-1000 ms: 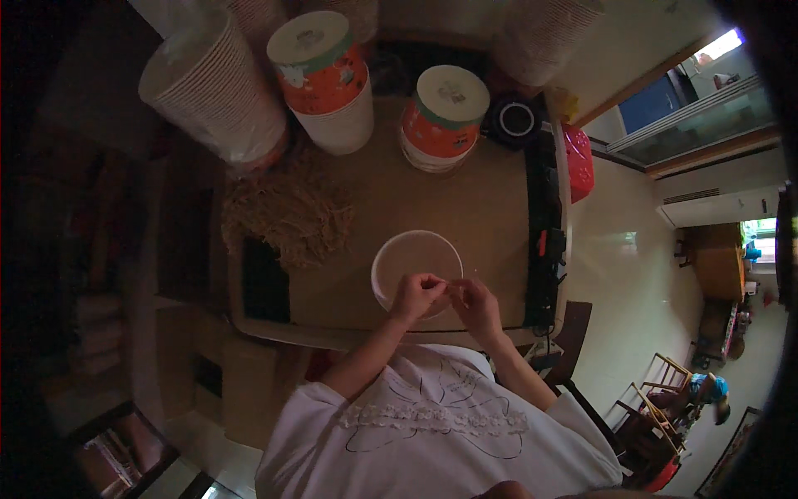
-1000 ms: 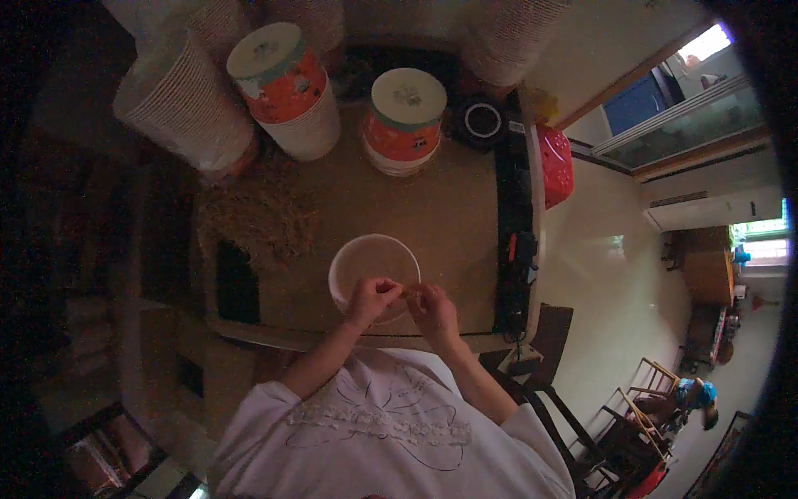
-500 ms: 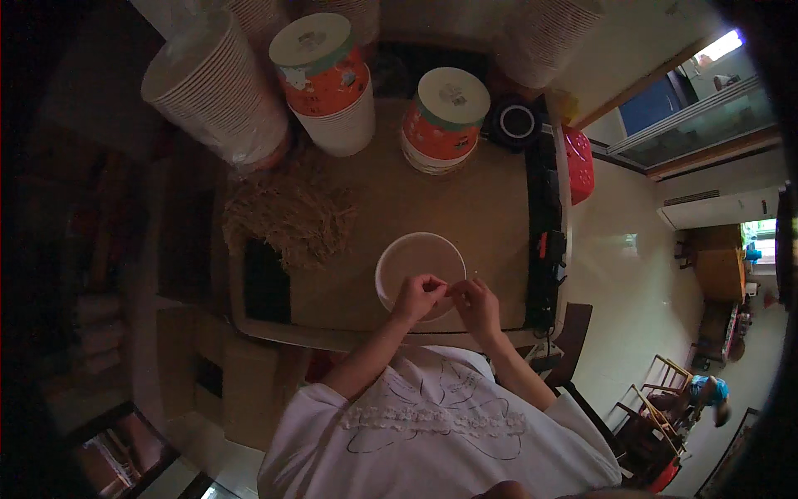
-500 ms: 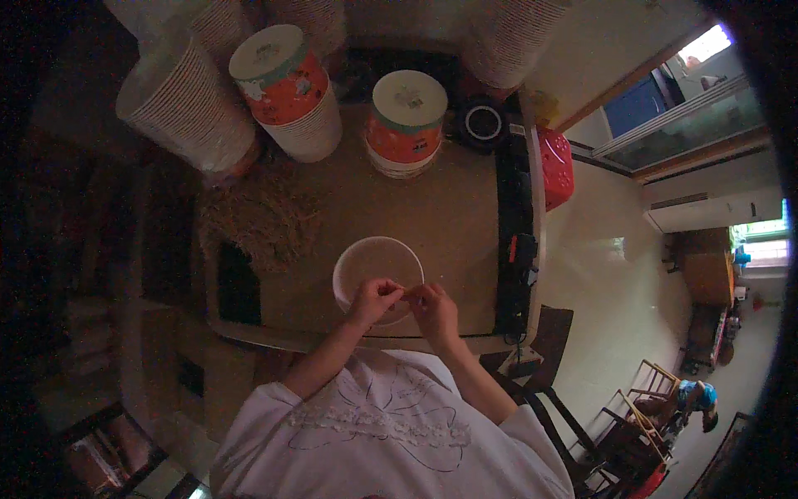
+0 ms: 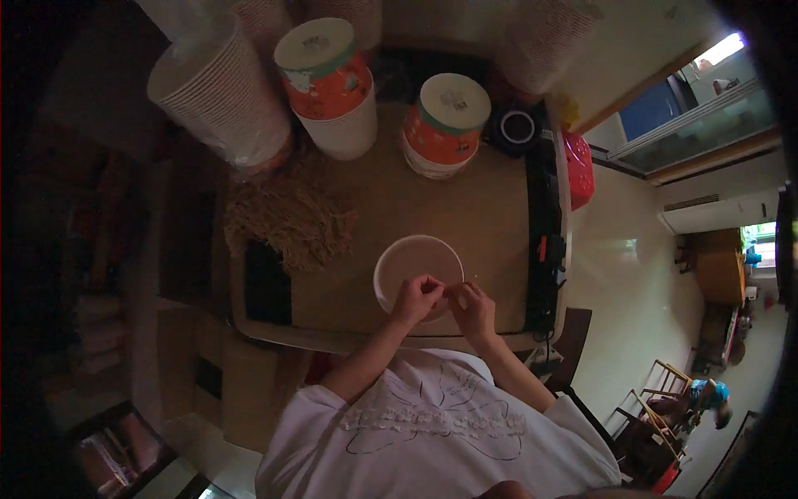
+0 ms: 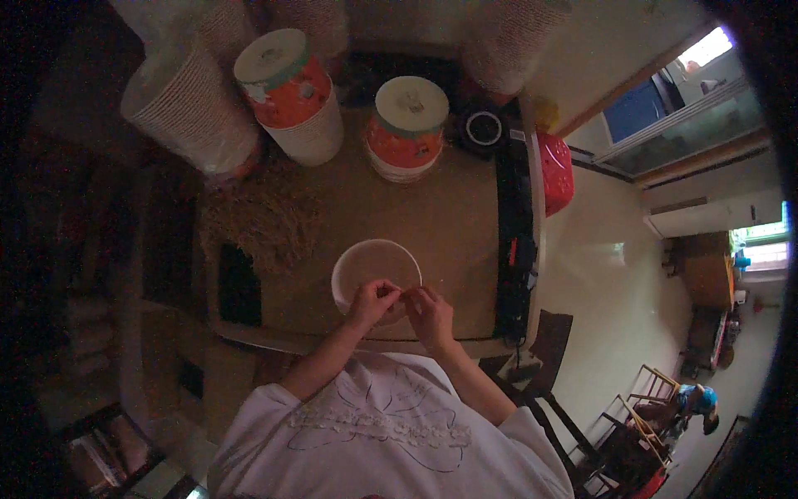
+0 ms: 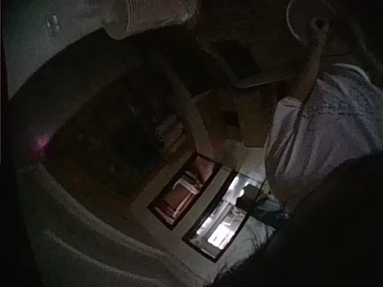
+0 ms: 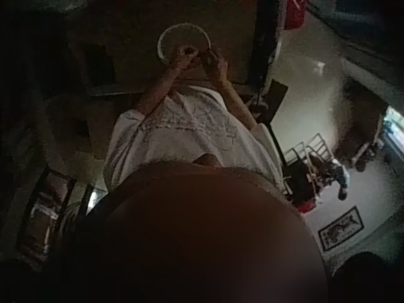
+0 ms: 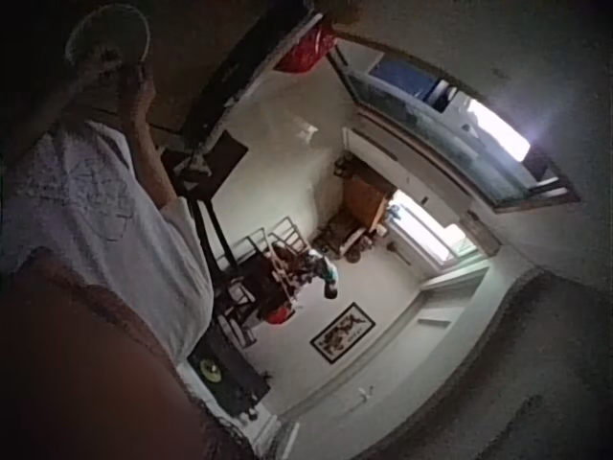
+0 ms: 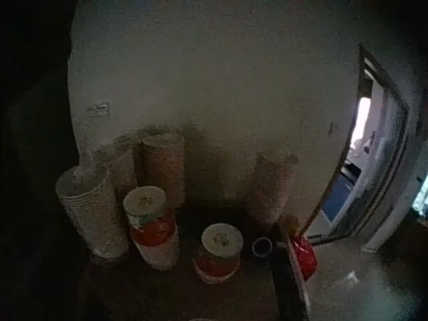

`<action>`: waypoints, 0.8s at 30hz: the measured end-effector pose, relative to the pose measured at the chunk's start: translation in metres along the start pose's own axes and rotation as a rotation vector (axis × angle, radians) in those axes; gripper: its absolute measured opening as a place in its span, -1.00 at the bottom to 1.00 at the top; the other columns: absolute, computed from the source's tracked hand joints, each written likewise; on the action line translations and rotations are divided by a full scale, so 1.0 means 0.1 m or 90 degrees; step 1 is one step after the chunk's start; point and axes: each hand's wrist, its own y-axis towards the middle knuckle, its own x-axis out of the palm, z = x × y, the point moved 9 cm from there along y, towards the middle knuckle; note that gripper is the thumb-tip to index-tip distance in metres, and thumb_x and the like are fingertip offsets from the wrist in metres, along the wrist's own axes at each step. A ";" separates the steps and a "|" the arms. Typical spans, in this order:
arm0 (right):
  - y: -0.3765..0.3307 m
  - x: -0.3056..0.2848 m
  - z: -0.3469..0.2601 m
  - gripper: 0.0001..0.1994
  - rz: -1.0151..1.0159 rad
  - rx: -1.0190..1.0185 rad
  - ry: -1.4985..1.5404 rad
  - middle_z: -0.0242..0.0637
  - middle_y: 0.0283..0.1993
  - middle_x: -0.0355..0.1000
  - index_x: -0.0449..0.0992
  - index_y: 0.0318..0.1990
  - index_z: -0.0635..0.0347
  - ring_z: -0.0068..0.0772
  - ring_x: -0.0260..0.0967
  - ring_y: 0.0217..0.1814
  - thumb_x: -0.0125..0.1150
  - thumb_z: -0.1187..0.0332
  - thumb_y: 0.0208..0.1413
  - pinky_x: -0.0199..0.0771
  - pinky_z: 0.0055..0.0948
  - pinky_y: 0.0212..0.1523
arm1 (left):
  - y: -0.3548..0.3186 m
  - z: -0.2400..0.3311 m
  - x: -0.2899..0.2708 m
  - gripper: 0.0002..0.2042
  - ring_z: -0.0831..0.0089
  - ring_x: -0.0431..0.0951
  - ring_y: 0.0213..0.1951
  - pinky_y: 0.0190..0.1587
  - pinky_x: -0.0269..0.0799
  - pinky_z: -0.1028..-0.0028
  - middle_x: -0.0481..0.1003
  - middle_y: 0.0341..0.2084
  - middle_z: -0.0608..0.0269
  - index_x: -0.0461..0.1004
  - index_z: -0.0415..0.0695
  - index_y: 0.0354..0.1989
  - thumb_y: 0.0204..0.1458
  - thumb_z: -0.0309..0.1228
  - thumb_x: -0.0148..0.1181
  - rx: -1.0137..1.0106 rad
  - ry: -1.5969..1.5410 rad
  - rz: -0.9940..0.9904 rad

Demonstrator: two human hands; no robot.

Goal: Assembling or inspecting paper bowls by hand at a production workbench.

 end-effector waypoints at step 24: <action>0.02 0.08 0.14 -0.79 -0.020 0.073 0.059 -0.29 -0.46 0.40 0.37 -0.24 0.13 -0.37 0.36 -0.47 0.10 0.51 -0.11 0.35 -0.47 -0.45 | -0.06 0.31 0.08 -0.82 0.60 0.44 -0.49 -0.41 0.38 0.53 0.46 -0.59 0.27 0.37 -0.19 -0.50 -0.21 -0.40 0.23 0.160 0.215 0.021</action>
